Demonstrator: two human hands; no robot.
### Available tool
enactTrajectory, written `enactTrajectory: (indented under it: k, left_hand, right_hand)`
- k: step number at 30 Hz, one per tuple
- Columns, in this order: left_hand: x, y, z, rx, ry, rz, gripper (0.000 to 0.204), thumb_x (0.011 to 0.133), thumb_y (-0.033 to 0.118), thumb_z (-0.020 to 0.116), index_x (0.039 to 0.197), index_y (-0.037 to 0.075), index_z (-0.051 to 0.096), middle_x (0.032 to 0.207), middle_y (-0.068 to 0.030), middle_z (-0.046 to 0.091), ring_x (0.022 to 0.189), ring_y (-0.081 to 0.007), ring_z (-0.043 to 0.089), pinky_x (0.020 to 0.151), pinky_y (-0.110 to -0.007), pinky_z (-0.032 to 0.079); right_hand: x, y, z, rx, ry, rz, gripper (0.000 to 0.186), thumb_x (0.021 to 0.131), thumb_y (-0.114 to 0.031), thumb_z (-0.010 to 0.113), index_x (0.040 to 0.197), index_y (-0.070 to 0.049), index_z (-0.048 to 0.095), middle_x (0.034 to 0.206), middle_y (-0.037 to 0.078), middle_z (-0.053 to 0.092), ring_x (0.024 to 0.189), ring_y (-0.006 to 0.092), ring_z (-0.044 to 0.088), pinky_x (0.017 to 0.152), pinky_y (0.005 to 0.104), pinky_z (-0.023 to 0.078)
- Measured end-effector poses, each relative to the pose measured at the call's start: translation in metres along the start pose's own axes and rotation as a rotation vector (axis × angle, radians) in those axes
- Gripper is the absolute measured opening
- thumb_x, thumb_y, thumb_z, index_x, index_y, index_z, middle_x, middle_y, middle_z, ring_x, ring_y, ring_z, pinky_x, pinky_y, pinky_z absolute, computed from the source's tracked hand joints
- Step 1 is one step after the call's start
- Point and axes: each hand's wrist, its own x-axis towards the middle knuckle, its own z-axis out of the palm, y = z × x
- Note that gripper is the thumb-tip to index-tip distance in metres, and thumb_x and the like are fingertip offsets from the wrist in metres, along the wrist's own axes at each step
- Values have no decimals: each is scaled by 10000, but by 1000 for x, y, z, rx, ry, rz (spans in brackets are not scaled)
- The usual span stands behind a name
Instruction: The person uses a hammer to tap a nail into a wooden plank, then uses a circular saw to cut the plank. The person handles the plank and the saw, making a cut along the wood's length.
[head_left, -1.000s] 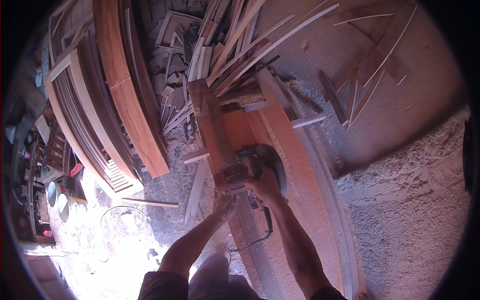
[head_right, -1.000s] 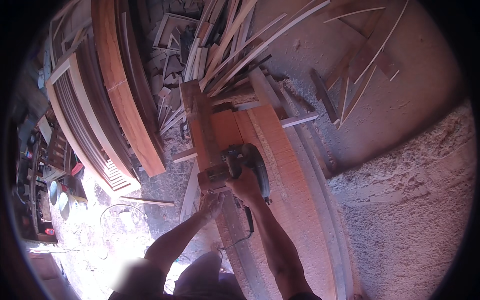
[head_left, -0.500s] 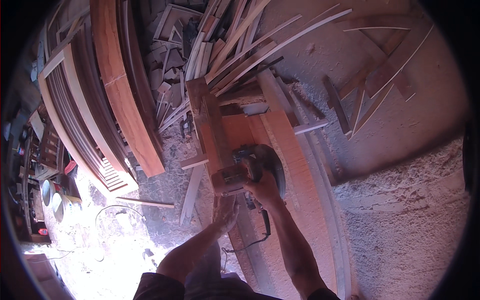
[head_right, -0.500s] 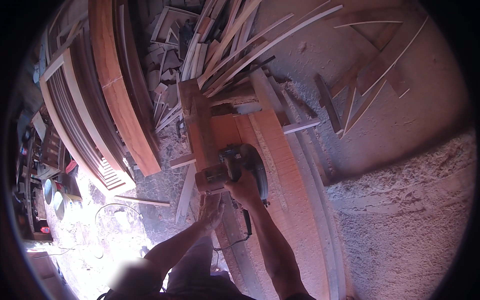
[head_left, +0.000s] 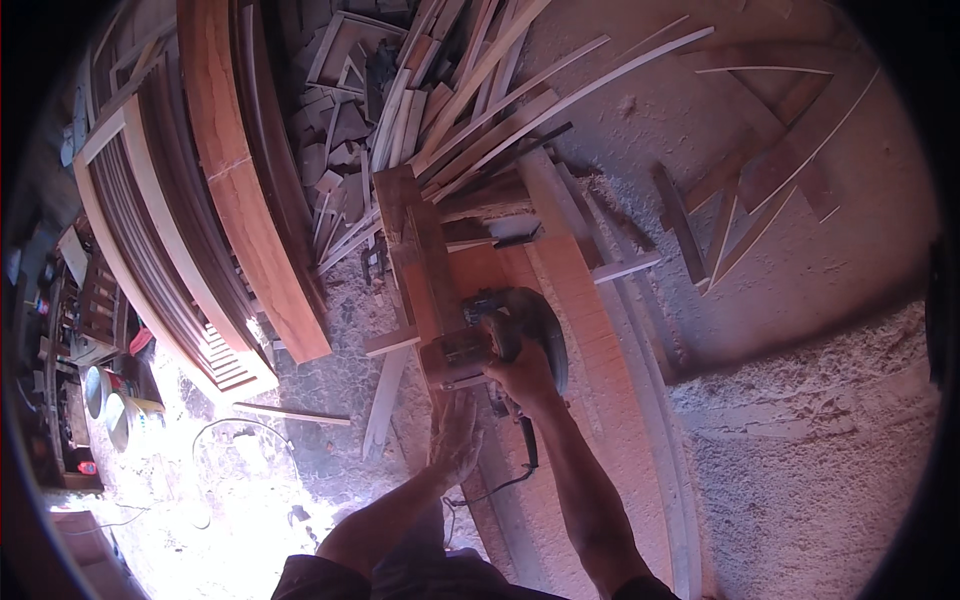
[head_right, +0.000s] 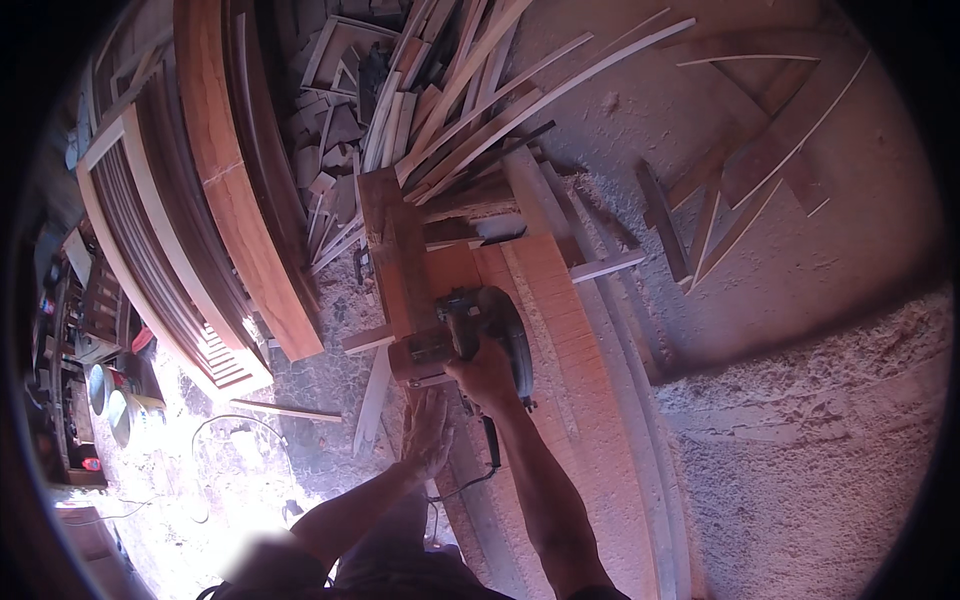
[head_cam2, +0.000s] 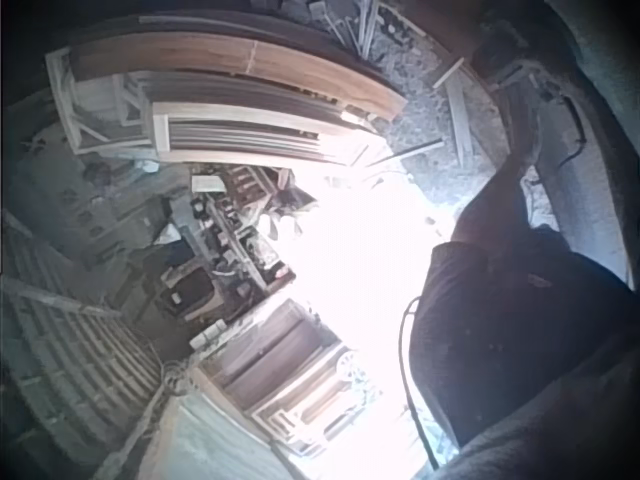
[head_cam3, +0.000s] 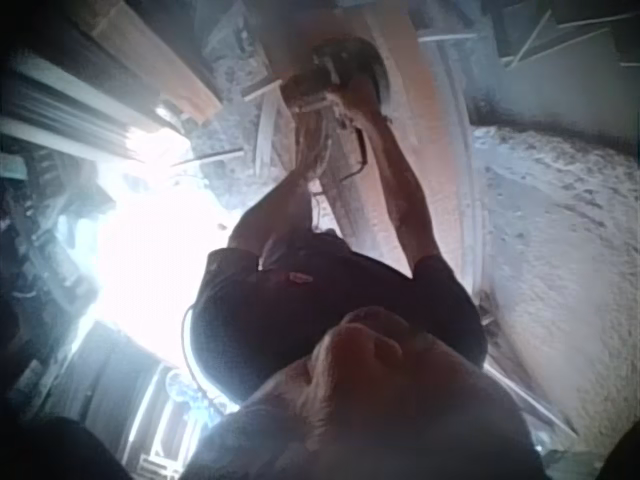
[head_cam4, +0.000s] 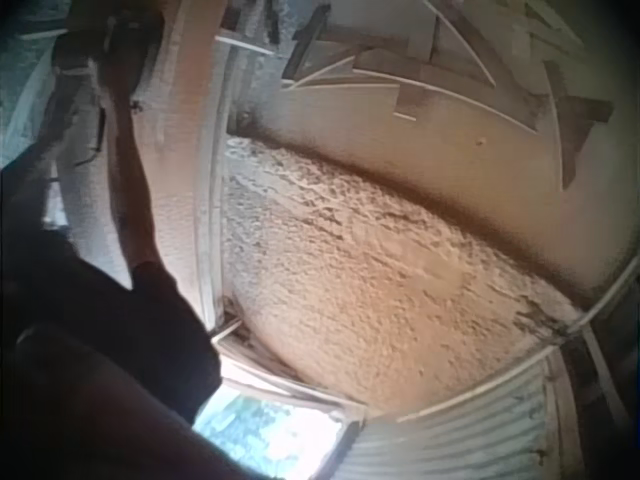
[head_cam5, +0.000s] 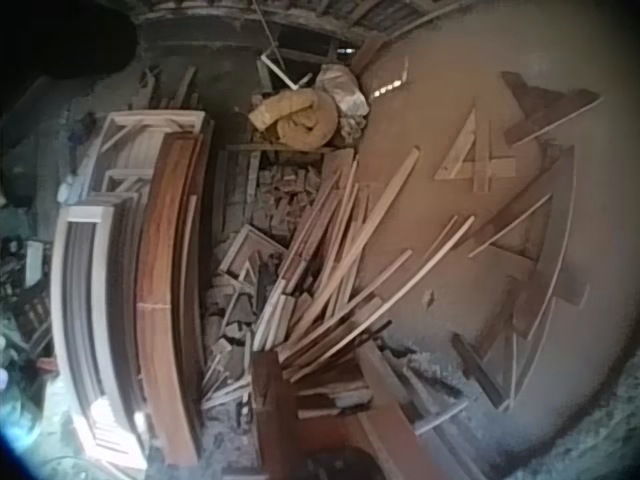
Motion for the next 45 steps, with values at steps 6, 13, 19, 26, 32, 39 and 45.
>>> enactTrajectory:
  k: [6,13,19,26,32,39,45]
  left_hand:
    - [1,6,-4,11,-75,-86,653,1061,318,374,1597,-2,183,1655,-250,175,1549,-409,145,1243,-583,95]
    - [0,9,-9,-30,-82,-93,640,1068,321,353,1602,15,180,1657,-245,173,1551,-406,138,1241,-587,100]
    - [-1,7,-9,-73,-57,-72,644,1079,354,325,1610,25,166,1654,-257,174,1550,-414,145,1235,-598,91]
    - [-1,8,-10,-45,-110,-103,639,1084,370,318,1602,20,186,1647,-264,184,1543,-414,168,1234,-595,96]
    - [-2,2,-12,-43,-78,-47,646,1057,304,434,1599,32,212,1634,-251,235,1544,-379,194,1233,-587,112]
    - [-1,-16,-8,85,-88,42,660,999,251,550,1577,64,293,1620,-182,307,1550,-312,215,1238,-560,144]
    - [2,-24,-17,134,-165,101,662,1020,297,518,1595,83,269,1663,-152,250,1573,-258,161,1238,-531,160]
  right_hand:
    - [11,-10,-1,-5,-29,49,505,727,-153,747,1181,38,640,1031,221,702,1007,342,691,902,415,511]
    - [23,-25,2,51,-40,108,442,733,-102,742,1142,34,647,936,162,700,865,267,694,793,394,529]
    - [34,-35,3,131,-73,149,400,753,-79,729,1131,22,646,793,111,668,632,195,655,571,365,506]
    - [50,-41,10,159,-54,109,339,782,-28,698,1112,16,634,720,70,626,523,142,585,470,332,455]
    - [61,-45,8,148,-79,147,354,775,-46,707,1118,15,644,745,86,649,586,169,625,537,350,490]
    - [76,-48,14,138,-62,125,305,772,-49,708,1068,9,662,744,92,651,572,165,621,526,347,483]
    - [84,-57,16,180,-60,138,254,757,12,709,985,-32,607,706,38,586,532,123,569,480,307,430]
